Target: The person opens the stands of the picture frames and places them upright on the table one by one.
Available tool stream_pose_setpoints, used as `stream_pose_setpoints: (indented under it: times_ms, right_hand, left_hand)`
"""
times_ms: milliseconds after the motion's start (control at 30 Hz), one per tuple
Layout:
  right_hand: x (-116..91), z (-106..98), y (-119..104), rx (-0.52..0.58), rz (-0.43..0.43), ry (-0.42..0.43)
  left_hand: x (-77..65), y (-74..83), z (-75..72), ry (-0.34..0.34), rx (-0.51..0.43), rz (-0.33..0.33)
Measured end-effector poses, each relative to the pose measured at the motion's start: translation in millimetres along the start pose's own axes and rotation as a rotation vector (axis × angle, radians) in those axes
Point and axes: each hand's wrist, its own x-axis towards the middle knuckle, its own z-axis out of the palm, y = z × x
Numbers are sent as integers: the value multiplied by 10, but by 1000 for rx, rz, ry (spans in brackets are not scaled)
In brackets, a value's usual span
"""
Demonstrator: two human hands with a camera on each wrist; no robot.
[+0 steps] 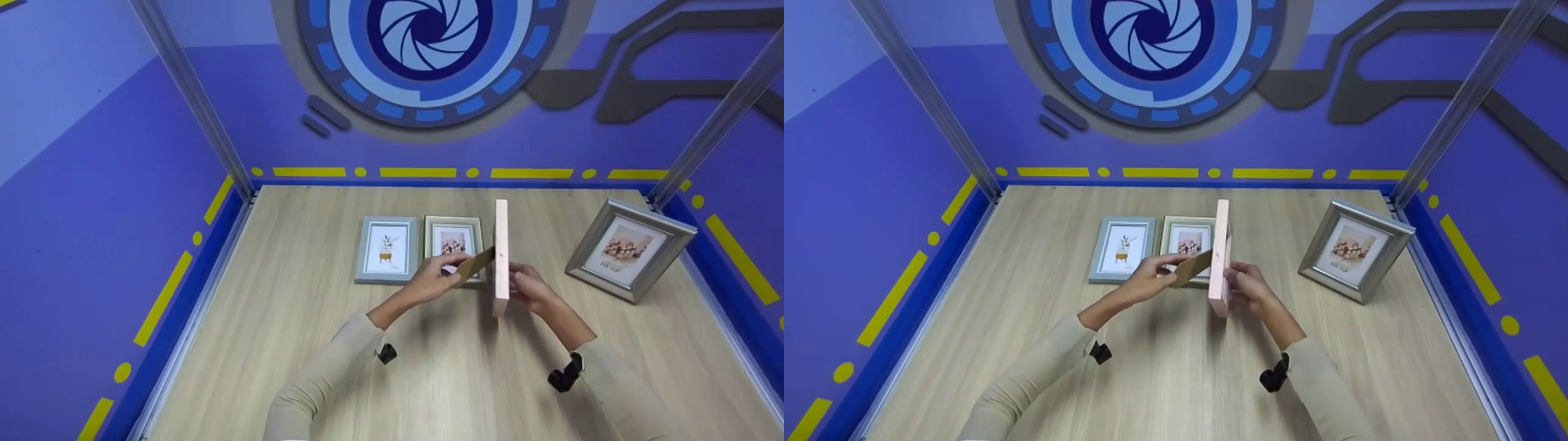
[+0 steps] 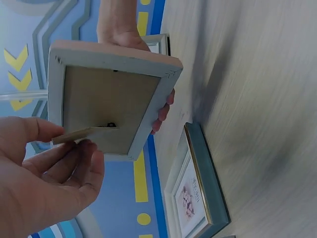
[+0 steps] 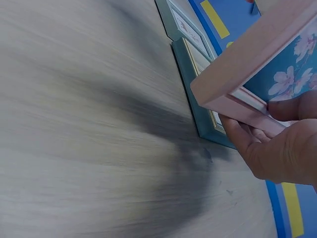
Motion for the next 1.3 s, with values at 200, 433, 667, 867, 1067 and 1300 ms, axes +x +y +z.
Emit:
stream_pose_setpoints:
  times_ms: [200, 433, 667, 867, 1067, 1300]
  right_hand:
    - [6, 32, -64, -33, 58, 184]
    - [11, 11, -43, -20, 17, 244]
    - [-6, 0, -34, 2, 17, 304]
    - [-24, 17, -44, -2, 18, 314]
    - [-29, 11, -74, 12, 0, 344]
    - [-88, -66, -88, 17, -29, 372]
  left_hand:
    - [-15, 62, 63, -17, 258, 150]
    - [28, 115, 135, 64, 191, 195]
    - [13, 51, 201, 47, 103, 95]
    - [21, 6, 230, 56, 168, 86]
    - [68, -12, 219, 70, 171, 87]
    - [132, -15, 252, 67, 145, 99]
